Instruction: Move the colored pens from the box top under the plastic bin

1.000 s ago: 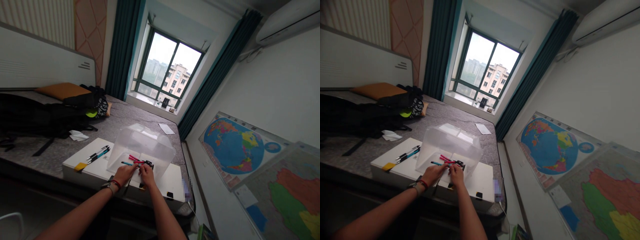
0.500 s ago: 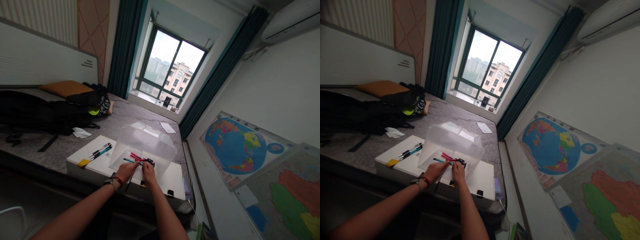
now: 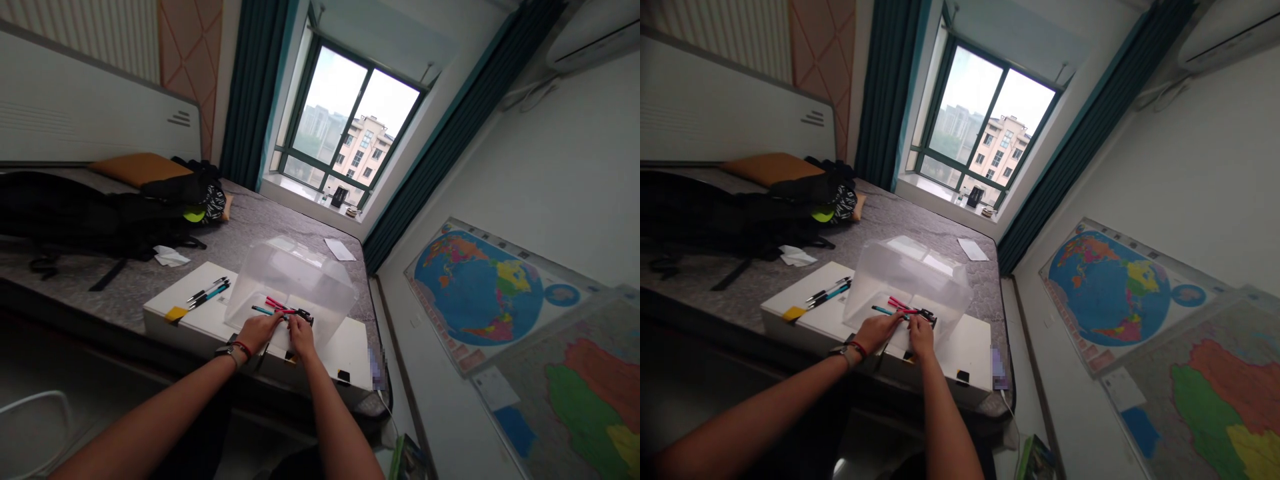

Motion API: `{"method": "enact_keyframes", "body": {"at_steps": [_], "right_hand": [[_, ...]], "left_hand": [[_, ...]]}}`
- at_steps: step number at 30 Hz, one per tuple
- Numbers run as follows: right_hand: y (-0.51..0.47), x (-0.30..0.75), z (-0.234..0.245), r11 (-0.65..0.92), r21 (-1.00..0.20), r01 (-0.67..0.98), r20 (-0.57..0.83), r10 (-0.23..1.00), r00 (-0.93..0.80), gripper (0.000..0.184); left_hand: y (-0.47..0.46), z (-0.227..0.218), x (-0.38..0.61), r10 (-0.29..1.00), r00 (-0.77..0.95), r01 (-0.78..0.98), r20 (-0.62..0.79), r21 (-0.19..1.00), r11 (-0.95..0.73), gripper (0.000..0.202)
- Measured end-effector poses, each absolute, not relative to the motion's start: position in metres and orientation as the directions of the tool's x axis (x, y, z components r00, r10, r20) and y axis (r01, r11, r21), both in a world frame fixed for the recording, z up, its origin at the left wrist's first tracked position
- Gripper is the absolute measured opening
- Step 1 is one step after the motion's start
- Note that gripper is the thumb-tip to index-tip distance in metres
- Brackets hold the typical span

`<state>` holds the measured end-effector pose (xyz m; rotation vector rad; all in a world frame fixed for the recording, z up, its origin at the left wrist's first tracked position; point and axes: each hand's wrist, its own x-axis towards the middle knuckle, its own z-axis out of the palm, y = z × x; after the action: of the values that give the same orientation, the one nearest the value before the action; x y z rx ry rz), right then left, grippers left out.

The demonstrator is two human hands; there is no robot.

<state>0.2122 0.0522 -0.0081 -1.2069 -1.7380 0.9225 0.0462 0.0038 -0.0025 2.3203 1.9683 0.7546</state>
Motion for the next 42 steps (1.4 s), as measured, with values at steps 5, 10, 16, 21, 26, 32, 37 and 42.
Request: {"method": "enact_keyframes", "body": {"at_steps": [5, 10, 16, 21, 26, 32, 37, 42], "right_hand": [[0.051, 0.213, -0.009, 0.289, -0.892, 0.346, 0.206, 0.944, -0.257, 0.026], [0.051, 0.213, -0.006, 0.339, -0.840, 0.425, 0.228, 0.929, -0.290, 0.040], [0.054, 0.214, -0.011, 0.301, -0.898, 0.321, 0.208, 0.933, -0.293, 0.023], [0.054, 0.214, -0.011, 0.253, -0.928, 0.274, 0.196, 0.955, -0.221, 0.023], [0.052, 0.214, -0.004, 0.233, -0.925, 0.300, 0.218, 0.973, -0.082, 0.033], [0.054, 0.213, -0.003, 0.121, -0.990, 0.070, 0.118, 0.992, -0.048, 0.032], [0.054, 0.213, -0.006, 0.109, -0.992, 0.069, 0.106, 0.993, -0.042, 0.031], [0.053, 0.214, -0.006, 0.128, -0.981, 0.144, 0.123, 0.992, -0.040, 0.036]], "left_hand": [[0.003, -0.002, 0.046, 0.935, 0.090, 0.922, 0.342, 0.326, -0.208, 0.045], [0.004, -0.002, 0.046, 0.934, 0.098, 0.928, 0.344, 0.306, -0.211, 0.046], [0.004, -0.003, 0.046, 0.934, 0.085, 0.937, 0.347, 0.291, -0.193, 0.048], [0.003, -0.002, 0.047, 0.929, 0.066, 0.937, 0.365, 0.296, -0.183, 0.048], [0.000, 0.001, 0.047, 0.916, 0.065, 0.925, 0.395, 0.321, -0.204, 0.044], [-0.002, 0.005, 0.048, 0.902, 0.065, 0.897, 0.426, 0.372, -0.240, 0.040], [-0.002, 0.007, 0.049, 0.899, 0.067, 0.896, 0.433, 0.370, -0.245, 0.038], [-0.002, 0.005, 0.048, 0.885, 0.090, 0.876, 0.457, 0.387, -0.289, 0.029]]}}
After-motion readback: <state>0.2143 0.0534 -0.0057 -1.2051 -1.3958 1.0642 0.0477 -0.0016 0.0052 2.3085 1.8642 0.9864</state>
